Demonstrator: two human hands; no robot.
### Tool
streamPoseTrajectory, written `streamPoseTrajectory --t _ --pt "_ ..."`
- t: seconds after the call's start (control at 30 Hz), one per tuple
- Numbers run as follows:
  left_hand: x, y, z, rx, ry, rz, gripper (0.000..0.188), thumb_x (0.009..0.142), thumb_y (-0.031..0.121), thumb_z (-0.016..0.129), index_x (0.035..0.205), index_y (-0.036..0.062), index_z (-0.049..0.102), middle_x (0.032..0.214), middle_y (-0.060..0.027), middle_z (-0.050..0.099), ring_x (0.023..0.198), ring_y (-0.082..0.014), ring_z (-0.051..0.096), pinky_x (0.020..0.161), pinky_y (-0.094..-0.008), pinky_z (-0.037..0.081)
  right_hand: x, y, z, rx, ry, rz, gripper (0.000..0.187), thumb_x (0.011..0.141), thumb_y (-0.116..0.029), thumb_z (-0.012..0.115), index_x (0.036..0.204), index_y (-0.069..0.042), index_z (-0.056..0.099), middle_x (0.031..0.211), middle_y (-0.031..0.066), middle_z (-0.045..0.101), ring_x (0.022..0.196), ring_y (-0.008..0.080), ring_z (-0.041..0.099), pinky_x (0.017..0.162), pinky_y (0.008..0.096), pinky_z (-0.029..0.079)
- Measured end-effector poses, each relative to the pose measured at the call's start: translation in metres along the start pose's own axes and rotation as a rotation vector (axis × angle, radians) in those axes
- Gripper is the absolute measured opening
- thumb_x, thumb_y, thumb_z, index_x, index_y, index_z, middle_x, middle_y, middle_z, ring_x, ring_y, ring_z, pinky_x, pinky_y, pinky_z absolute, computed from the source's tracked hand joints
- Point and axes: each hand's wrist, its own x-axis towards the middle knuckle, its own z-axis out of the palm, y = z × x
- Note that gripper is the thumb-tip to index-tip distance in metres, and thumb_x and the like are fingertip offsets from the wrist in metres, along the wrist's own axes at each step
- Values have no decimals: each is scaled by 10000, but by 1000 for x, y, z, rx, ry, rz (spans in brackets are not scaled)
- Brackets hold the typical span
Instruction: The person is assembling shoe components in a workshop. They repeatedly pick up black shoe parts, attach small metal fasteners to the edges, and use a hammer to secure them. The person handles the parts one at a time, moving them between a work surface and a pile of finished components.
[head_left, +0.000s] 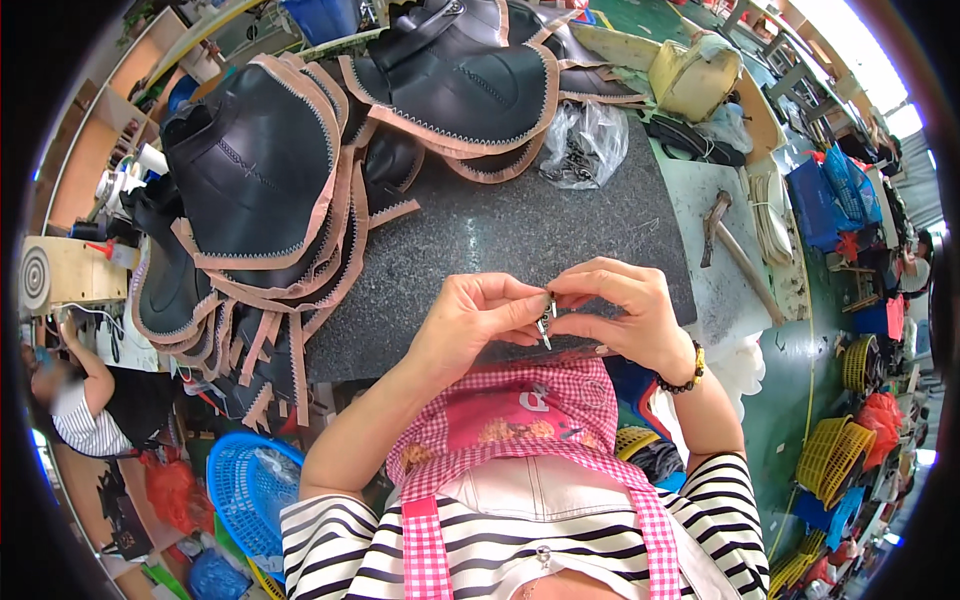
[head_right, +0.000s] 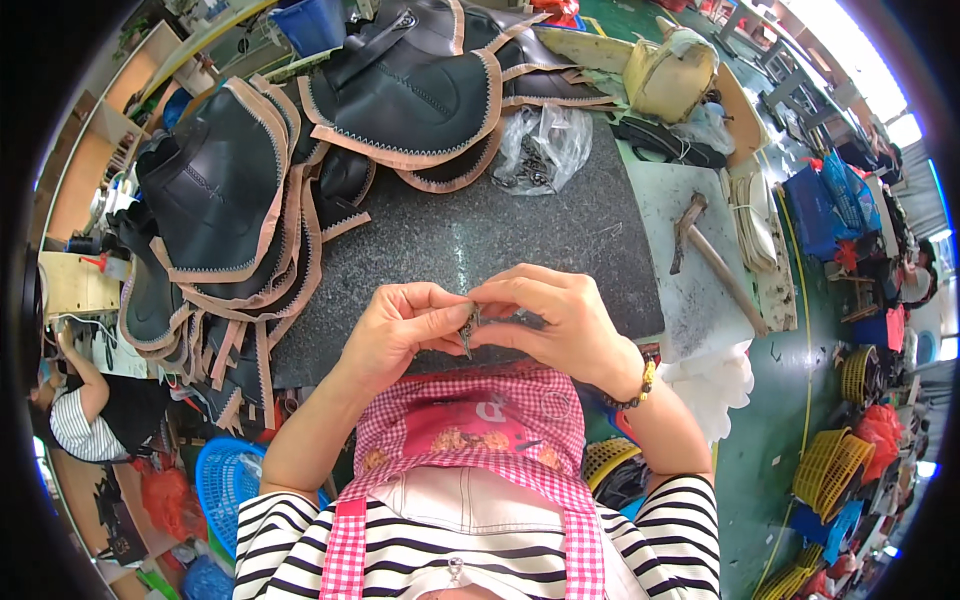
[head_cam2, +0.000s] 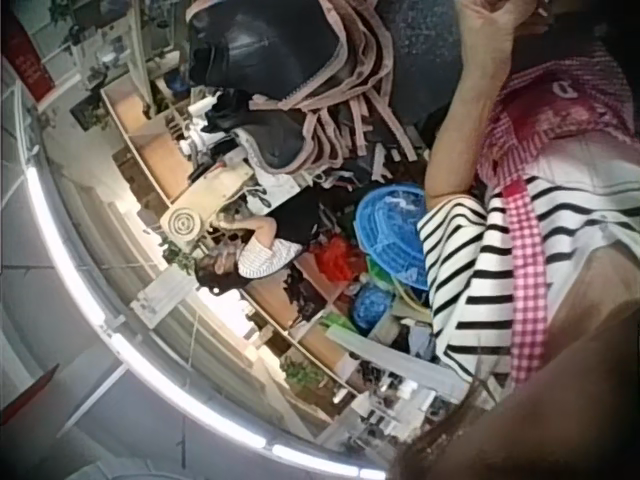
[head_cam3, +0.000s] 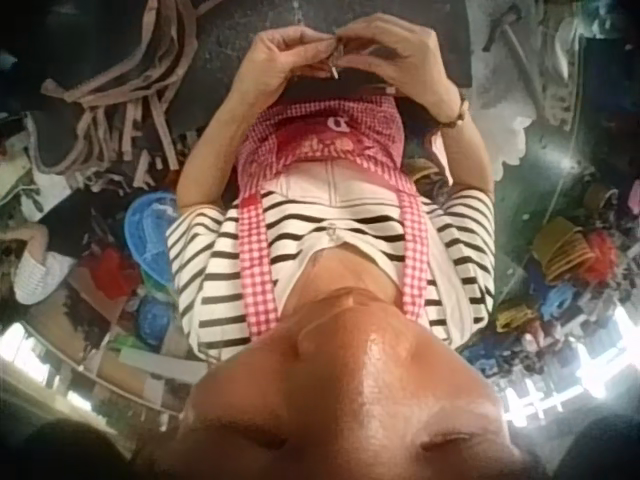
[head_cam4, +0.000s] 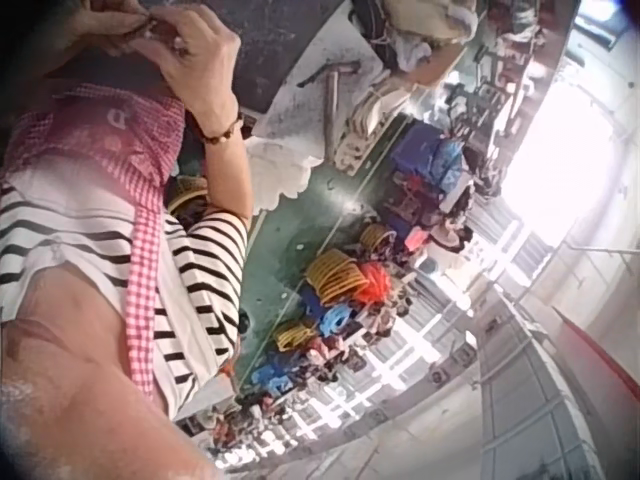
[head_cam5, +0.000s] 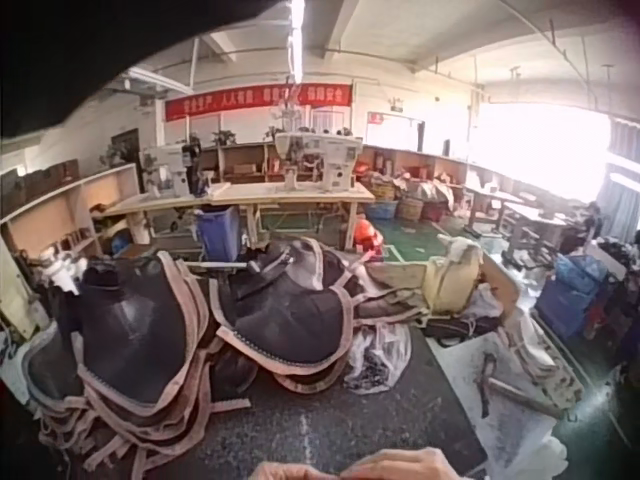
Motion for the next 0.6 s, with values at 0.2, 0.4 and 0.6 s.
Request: streamPoseTrajectory --t 0.2,0.4,0.6 --pt "-4 -12 -4 -89 -50 -65 128 885 114 695 950 3 706 841 -52 688 689 -94 614 646 -222 515 -5 -7 -2 -245 -50 -219 304 720 -101 795 985 -20 670 903 91 665 751 260 682 655 331 568" --pt "-11 -12 6 -80 -33 -42 131 882 117 701 942 1 707 776 -30 674 638 -68 586 611 -197 491 -3 -10 -3 -271 -61 -305 316 692 -97 809 967 -20 675 886 85 669 706 217 682 582 294 556" --pt "-18 -8 13 -70 -13 -86 171 907 137 676 993 -11 684 814 -58 692 701 -87 643 641 -204 530 -5 -7 0 -197 -17 -220 181 713 -34 775 881 -33 707 872 87 684 680 192 683 556 269 540"
